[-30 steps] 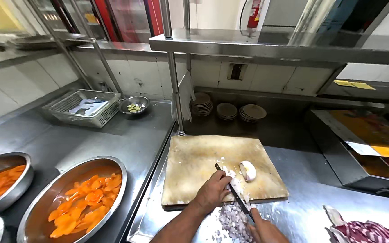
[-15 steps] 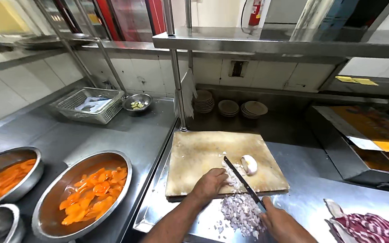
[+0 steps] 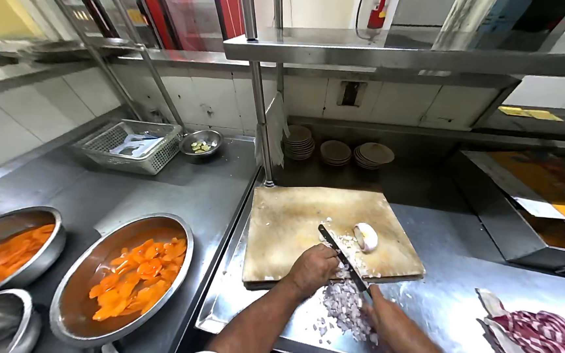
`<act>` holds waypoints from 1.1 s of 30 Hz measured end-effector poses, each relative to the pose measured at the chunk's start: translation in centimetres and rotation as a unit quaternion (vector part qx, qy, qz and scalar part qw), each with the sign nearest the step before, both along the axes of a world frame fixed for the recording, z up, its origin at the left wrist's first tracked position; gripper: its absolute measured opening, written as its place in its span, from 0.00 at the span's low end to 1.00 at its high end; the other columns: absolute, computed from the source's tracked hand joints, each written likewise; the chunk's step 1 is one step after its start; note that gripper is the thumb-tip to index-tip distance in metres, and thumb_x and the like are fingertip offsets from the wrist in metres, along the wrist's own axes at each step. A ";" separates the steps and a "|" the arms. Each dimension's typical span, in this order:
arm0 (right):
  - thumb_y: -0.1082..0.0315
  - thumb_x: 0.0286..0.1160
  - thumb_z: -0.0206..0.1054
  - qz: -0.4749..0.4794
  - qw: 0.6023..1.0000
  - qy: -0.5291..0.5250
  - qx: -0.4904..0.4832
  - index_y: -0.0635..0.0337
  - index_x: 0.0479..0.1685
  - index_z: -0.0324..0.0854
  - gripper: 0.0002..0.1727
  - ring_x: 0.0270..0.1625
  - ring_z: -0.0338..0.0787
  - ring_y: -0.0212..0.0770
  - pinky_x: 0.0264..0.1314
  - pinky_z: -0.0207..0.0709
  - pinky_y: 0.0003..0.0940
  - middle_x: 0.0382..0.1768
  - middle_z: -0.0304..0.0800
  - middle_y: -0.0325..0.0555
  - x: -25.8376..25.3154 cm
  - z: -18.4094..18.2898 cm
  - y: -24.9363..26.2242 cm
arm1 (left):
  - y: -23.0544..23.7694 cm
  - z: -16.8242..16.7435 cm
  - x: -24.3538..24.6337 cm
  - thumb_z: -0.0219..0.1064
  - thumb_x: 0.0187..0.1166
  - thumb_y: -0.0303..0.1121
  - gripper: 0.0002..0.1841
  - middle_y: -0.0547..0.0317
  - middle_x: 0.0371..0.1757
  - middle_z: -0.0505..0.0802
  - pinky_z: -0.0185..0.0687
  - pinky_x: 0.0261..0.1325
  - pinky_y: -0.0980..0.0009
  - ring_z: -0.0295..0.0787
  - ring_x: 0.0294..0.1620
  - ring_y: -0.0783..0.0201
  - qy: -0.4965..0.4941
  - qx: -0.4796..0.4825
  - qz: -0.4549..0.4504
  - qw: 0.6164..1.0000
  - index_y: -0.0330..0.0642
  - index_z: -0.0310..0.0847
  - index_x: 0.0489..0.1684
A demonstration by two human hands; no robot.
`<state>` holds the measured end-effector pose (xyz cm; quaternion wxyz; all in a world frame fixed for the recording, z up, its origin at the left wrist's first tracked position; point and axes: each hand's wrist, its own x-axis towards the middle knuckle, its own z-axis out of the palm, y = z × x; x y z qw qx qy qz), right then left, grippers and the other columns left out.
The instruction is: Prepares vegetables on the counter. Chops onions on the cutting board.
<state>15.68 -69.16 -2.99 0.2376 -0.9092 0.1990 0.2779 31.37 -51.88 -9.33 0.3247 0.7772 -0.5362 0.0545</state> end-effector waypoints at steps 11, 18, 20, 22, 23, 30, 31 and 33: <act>0.53 0.92 0.54 0.018 1.000 0.018 0.014 0.60 0.82 0.60 0.28 0.51 0.93 0.64 0.56 0.84 0.63 0.47 0.90 0.65 0.3 0.8 0.5 | 0.6 0.2 -0.1 0.59 0.87 0.33 0.14 0.46 0.56 0.94 0.82 0.71 0.61 0.89 0.63 0.51 0.023 0.012 -0.031 0.999 0.35 0.89 0.40; 0.54 0.92 0.53 0.002 1.000 0.015 0.015 0.60 0.82 0.60 0.27 0.54 0.93 0.67 0.57 0.83 0.64 0.48 0.91 0.66 -0.8 -0.3 2.1 | 0.8 0.1 -0.3 0.61 0.83 0.27 0.10 0.48 0.55 0.94 0.83 0.71 0.62 0.90 0.62 0.53 0.019 -0.001 -0.028 0.999 0.37 0.90 0.39; 0.54 0.92 0.53 0.014 0.999 0.023 0.019 0.59 0.82 0.59 0.27 0.52 0.93 0.65 0.57 0.84 0.62 0.48 0.90 0.65 0.3 0.1 1.3 | 0.9 0.2 -0.3 0.61 0.83 0.28 0.10 0.49 0.54 0.94 0.82 0.70 0.62 0.90 0.61 0.53 0.032 0.002 -0.018 0.999 0.37 0.91 0.40; 0.54 0.92 0.54 0.026 0.998 0.044 0.027 0.59 0.81 0.59 0.27 0.53 0.92 0.66 0.57 0.83 0.63 0.48 0.89 0.66 0.4 2.5 0.6 | 0.9 0.4 -0.2 0.61 0.83 0.28 0.11 0.47 0.53 0.95 0.83 0.69 0.61 0.91 0.60 0.52 0.044 0.003 -0.019 0.999 0.35 0.90 0.38; 0.54 0.92 0.54 0.029 0.998 0.050 0.030 0.60 0.81 0.60 0.27 0.53 0.92 0.67 0.57 0.83 0.64 0.48 0.89 0.67 0.0 3.4 0.6 | 0.9 0.4 -0.1 0.61 0.83 0.27 0.11 0.46 0.52 0.95 0.84 0.68 0.60 0.91 0.59 0.51 0.044 -0.003 -0.019 0.999 0.34 0.90 0.37; 0.55 0.92 0.54 0.023 0.998 0.020 0.051 0.61 0.81 0.60 0.27 0.52 0.93 0.66 0.57 0.83 0.63 0.47 0.89 0.66 0.2 0.6 1.2 | 1.4 0.6 -0.3 0.61 0.84 0.27 0.11 0.46 0.54 0.94 0.85 0.69 0.60 0.91 0.60 0.51 0.044 0.005 -0.033 0.998 0.34 0.89 0.35; 0.54 0.92 0.54 0.030 0.997 0.028 0.060 0.61 0.81 0.60 0.27 0.51 0.92 0.66 0.56 0.83 0.63 0.46 0.89 0.66 0.2 1.7 0.8 | 1.5 0.7 -0.2 0.61 0.84 0.27 0.11 0.46 0.53 0.94 0.85 0.68 0.60 0.92 0.59 0.51 0.036 0.006 -0.036 0.999 0.34 0.88 0.34; 0.55 0.92 0.54 0.025 0.997 0.031 0.072 0.64 0.80 0.61 0.28 0.52 0.92 0.68 0.56 0.82 0.66 0.46 0.89 0.68 -0.5 2.6 1.3 | 1.5 0.5 0.0 0.61 0.83 0.27 0.10 0.46 0.52 0.94 0.86 0.66 0.61 0.92 0.58 0.51 0.019 0.000 -0.035 0.999 0.34 0.88 0.33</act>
